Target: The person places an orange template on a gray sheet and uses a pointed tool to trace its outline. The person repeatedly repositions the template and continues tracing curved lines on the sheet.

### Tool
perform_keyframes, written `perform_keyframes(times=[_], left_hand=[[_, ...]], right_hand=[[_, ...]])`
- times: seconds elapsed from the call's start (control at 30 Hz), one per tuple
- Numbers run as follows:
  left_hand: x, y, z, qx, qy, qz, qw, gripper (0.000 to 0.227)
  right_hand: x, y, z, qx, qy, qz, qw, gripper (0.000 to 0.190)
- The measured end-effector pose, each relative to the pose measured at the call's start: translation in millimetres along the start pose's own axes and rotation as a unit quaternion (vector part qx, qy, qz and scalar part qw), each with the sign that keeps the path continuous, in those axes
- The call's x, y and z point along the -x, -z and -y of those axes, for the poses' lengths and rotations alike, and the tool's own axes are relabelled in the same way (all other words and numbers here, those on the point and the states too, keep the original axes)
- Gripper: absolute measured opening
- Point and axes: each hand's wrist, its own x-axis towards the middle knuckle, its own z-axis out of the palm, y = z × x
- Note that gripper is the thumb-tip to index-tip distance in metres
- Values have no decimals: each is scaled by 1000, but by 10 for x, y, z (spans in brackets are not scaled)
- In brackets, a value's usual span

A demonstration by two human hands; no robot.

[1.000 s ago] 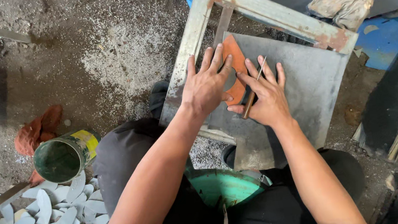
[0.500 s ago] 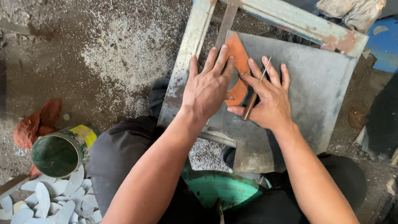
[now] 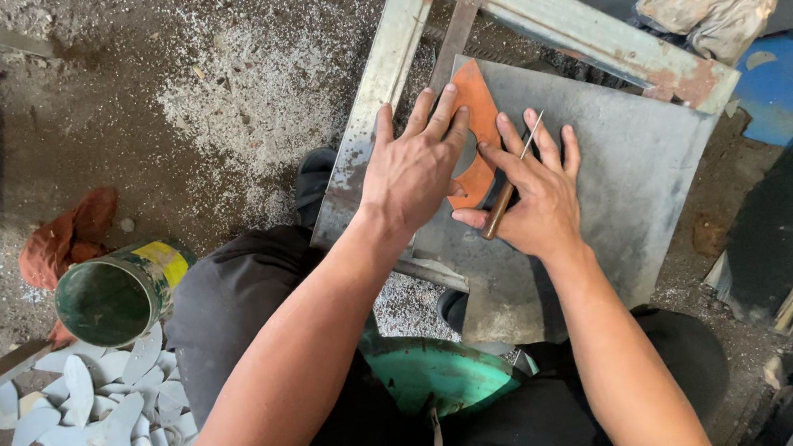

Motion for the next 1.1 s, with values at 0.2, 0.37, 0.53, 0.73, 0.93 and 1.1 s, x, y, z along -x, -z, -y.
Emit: perform_keyframes(times=[0.2,0.37,0.53,0.73,0.93,1.1], left_hand=[[-40,-53,123,49,-23,-81,995,58],[-92,-102,234,27,-33,-122,992,50],[-121,-90,194,-1,-22,-119,993,46],[-129,-94,217,3,-29,-122,992,45],[-137,-114,241,11,-31,-121,992,46],[-142,-135,243,8,-33,-125,992,47]], right_hand=[[15,12,-12,-3,2,2,1000,87],[28,-17,-12,-14,7,-8,1000,88],[39,-80,0,-13,-6,-12,1000,90],[69,-149,28,-15,-9,-20,1000,90],[62,-157,35,-13,-1,-27,1000,91],[69,-153,39,-15,-1,-27,1000,91]])
